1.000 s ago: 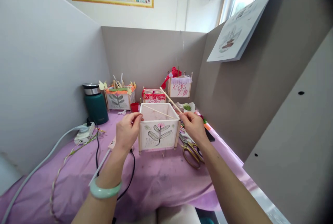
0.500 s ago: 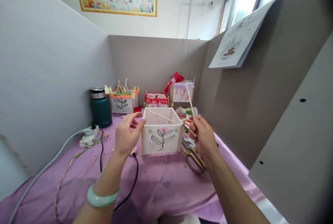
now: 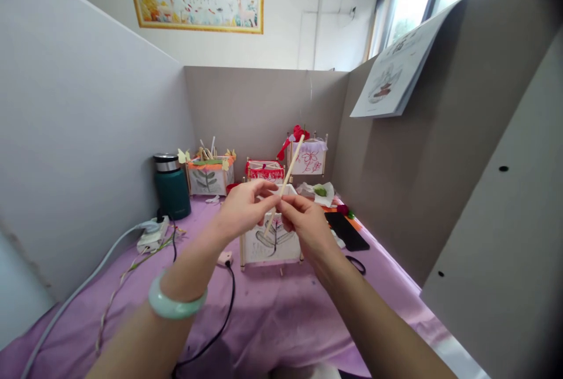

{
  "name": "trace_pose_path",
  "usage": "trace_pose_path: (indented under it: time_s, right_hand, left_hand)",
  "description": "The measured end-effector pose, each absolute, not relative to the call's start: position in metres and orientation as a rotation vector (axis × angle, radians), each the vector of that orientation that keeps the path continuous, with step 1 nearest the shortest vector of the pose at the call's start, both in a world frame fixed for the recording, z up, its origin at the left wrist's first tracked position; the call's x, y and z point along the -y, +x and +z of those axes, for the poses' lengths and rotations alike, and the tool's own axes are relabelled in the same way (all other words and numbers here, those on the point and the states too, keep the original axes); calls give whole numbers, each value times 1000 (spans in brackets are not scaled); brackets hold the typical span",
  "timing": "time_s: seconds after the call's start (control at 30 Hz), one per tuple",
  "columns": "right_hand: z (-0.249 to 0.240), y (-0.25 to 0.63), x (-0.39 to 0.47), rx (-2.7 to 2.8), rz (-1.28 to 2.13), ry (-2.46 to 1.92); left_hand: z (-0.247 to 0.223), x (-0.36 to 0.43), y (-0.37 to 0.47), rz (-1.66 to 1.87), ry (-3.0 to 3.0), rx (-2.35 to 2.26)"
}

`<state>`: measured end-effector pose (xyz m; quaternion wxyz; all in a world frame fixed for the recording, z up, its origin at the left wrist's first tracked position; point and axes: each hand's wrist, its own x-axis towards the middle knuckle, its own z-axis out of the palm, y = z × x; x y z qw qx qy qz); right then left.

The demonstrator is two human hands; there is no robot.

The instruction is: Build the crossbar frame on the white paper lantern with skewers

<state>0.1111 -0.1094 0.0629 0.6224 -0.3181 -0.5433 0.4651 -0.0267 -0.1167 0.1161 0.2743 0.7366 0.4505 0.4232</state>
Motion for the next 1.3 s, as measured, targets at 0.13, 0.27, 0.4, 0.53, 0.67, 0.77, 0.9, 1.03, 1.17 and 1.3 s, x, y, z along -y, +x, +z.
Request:
trace_pose_path:
  time_s: [0.13,0.27,0.4,0.53,0.67,0.77,0.9,1.03,1.17,1.3]
  right_hand:
    - [68,110,93,1447,768,-904]
    - [79,117,84,1576,530,-945]
    - [77,143,83,1502,197,-955]
    - [52,171,79,1436,60,-1048]
    - [20,182,73,1465,85,-1052]
    - [3,183,68,1534,87,-1013]
    - [-6,182,64,1564,79,-973]
    - [-5,182,65,1575,133,-956]
    - [-3,182,67,1576,138,-957]
    - [-4,181,66,1568,159,-972]
  left_hand:
    - [136,88,-18,1053,2189,-1232]
    - [155,54,-8,990,2257,-1380]
    - [164,25,-9,903,2281,-1493]
    - [160,8,-10,661,2270,-1520]
    - [155,0,-11,480,2253,-1558]
    - [151,-5,-13,383,2256,-1593]
    - [144,-14,-14,272,2276,-1618]
    - [137,-17,-13,156,2289,-1636]
    - [139,-14,-10,81,2290,-1654]
    - [143,-12,-5,40,2288,-1700]
